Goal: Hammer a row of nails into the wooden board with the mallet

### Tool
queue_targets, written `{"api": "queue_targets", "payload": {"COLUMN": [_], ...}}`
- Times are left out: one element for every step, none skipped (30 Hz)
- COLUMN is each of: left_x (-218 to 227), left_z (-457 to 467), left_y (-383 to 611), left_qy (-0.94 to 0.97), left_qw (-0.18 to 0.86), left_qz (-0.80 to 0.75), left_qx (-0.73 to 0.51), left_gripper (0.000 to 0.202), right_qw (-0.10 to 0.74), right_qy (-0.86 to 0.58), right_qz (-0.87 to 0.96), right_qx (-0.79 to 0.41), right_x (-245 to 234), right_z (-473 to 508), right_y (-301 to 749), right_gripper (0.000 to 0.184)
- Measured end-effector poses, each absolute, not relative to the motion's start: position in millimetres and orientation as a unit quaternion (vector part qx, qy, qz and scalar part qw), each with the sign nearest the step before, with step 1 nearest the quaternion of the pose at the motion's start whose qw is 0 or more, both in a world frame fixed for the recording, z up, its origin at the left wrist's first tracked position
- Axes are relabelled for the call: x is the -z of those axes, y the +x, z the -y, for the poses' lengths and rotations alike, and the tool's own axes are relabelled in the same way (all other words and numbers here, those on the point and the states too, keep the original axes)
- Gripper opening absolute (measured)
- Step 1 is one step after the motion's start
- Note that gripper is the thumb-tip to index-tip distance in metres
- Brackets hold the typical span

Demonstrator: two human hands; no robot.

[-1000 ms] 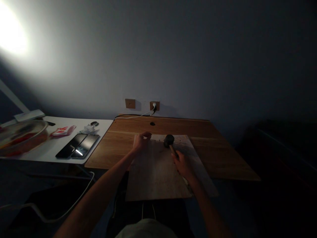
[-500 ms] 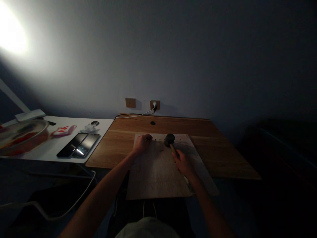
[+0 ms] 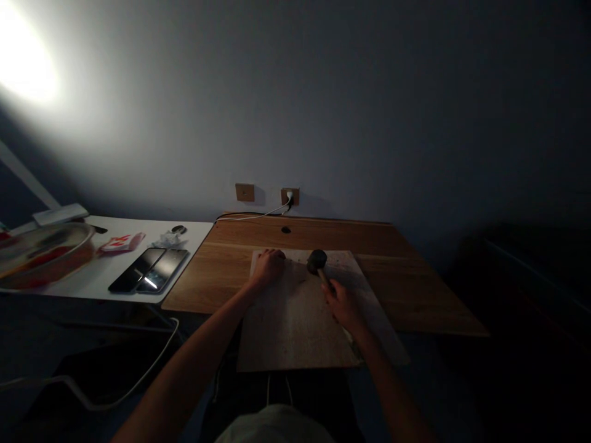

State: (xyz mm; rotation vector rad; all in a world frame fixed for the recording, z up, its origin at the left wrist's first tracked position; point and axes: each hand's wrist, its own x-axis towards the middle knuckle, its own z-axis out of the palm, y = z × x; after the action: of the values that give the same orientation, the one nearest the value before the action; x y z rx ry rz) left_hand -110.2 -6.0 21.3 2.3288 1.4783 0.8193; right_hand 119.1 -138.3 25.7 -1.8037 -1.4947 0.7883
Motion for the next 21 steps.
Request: {"api": "queue_targets", "payload": {"left_x": [-21.0, -20.6, -20.4, -20.1, -19.9, -19.6, -19.2, -18.7, -18.1, -17.3, -16.6, -15.8, -15.3, -14.9, -15.0, -15.5, -16.4, -17.8, -19.5, -21.4, -23.3], "left_z": [5.9, 5.7, 5.6, 5.5, 5.3, 5.1, 4.7, 4.2, 3.5, 2.8, 1.9, 1.1, 0.4, -0.1, -0.3, -0.1, 0.5, 1.5, 2.8, 4.4, 6.1], "left_y": [-110.0, -109.8, -109.6, -109.5, -109.4, -109.3, -109.3, -109.4, -109.5, -109.6, -109.8, -110.1, -110.4, -110.6, -110.8, -110.9, -111.0, -111.0, -110.8, -110.5, -110.1], "left_qy": [0.8, 0.799, 0.799, 0.8, 0.802, 0.803, 0.804, 0.804, 0.805, 0.805, 0.806, 0.808, 0.809, 0.81, 0.811, 0.811, 0.81, 0.81, 0.808, 0.806, 0.802], "left_qw": [0.132, 0.133, 0.135, 0.136, 0.138, 0.14, 0.14, 0.14, 0.139, 0.138, 0.138, 0.139, 0.141, 0.143, 0.145, 0.146, 0.147, 0.148, 0.151, 0.152, 0.152], "left_qz": [-0.512, -0.513, -0.512, -0.508, -0.504, -0.5, -0.497, -0.495, -0.494, -0.494, -0.493, -0.49, -0.487, -0.485, -0.485, -0.485, -0.488, -0.492, -0.496, -0.502, -0.51], "left_qx": [-0.283, -0.284, -0.285, -0.288, -0.291, -0.293, -0.295, -0.297, -0.298, -0.297, -0.297, -0.297, -0.297, -0.296, -0.295, -0.293, -0.289, -0.285, -0.28, -0.276, -0.271], "left_gripper": [0.021, 0.02, 0.02, 0.02, 0.02, 0.019, 0.019, 0.019, 0.018, 0.018, 0.017, 0.017, 0.017, 0.018, 0.019, 0.02, 0.02, 0.021, 0.022, 0.023, 0.024], "right_qw": [0.33, 0.33, 0.331, 0.332, 0.332, 0.332, 0.333, 0.334, 0.335, 0.337, 0.34, 0.343, 0.345, 0.347, 0.349, 0.351, 0.353, 0.354, 0.353, 0.352, 0.349], "right_qy": [-0.689, -0.689, -0.689, -0.688, -0.687, -0.686, -0.685, -0.683, -0.682, -0.68, -0.678, -0.677, -0.676, -0.675, -0.675, -0.674, -0.675, -0.676, -0.677, -0.679, -0.681], "right_qz": [0.57, 0.57, 0.57, 0.571, 0.572, 0.572, 0.573, 0.575, 0.575, 0.576, 0.577, 0.577, 0.577, 0.576, 0.574, 0.573, 0.571, 0.568, 0.565, 0.563, 0.56], "right_qx": [-0.301, -0.301, -0.301, -0.302, -0.302, -0.303, -0.303, -0.303, -0.303, -0.303, -0.302, -0.302, -0.303, -0.304, -0.306, -0.307, -0.308, -0.309, -0.311, -0.314, -0.317], "right_x": [-25.4, -25.2, -25.0, -24.8, -24.7, -24.4, -24.1, -23.7, -23.1, -22.4, -21.7, -21.0, -20.4, -20.0, -19.8, -19.8, -20.0, -20.5, -21.1, -21.8, -22.8], "right_z": [138.1, 137.9, 137.7, 137.5, 137.5, 137.4, 137.5, 137.5, 137.5, 137.5, 137.5, 137.4, 137.3, 137.3, 137.3, 137.2, 137.3, 137.3, 137.4, 137.5, 137.8], "right_y": [119.1, 119.2, 119.2, 119.4, 119.5, 119.6, 119.8, 119.9, 120.1, 120.3, 120.5, 120.8, 121.0, 121.2, 121.3, 121.3, 121.3, 121.1, 120.8, 120.4, 119.9], "right_gripper": [0.043, 0.043, 0.044, 0.044, 0.044, 0.044, 0.043, 0.043, 0.043, 0.042, 0.042, 0.042, 0.042, 0.042, 0.043, 0.044, 0.044, 0.045, 0.045, 0.045, 0.045]}}
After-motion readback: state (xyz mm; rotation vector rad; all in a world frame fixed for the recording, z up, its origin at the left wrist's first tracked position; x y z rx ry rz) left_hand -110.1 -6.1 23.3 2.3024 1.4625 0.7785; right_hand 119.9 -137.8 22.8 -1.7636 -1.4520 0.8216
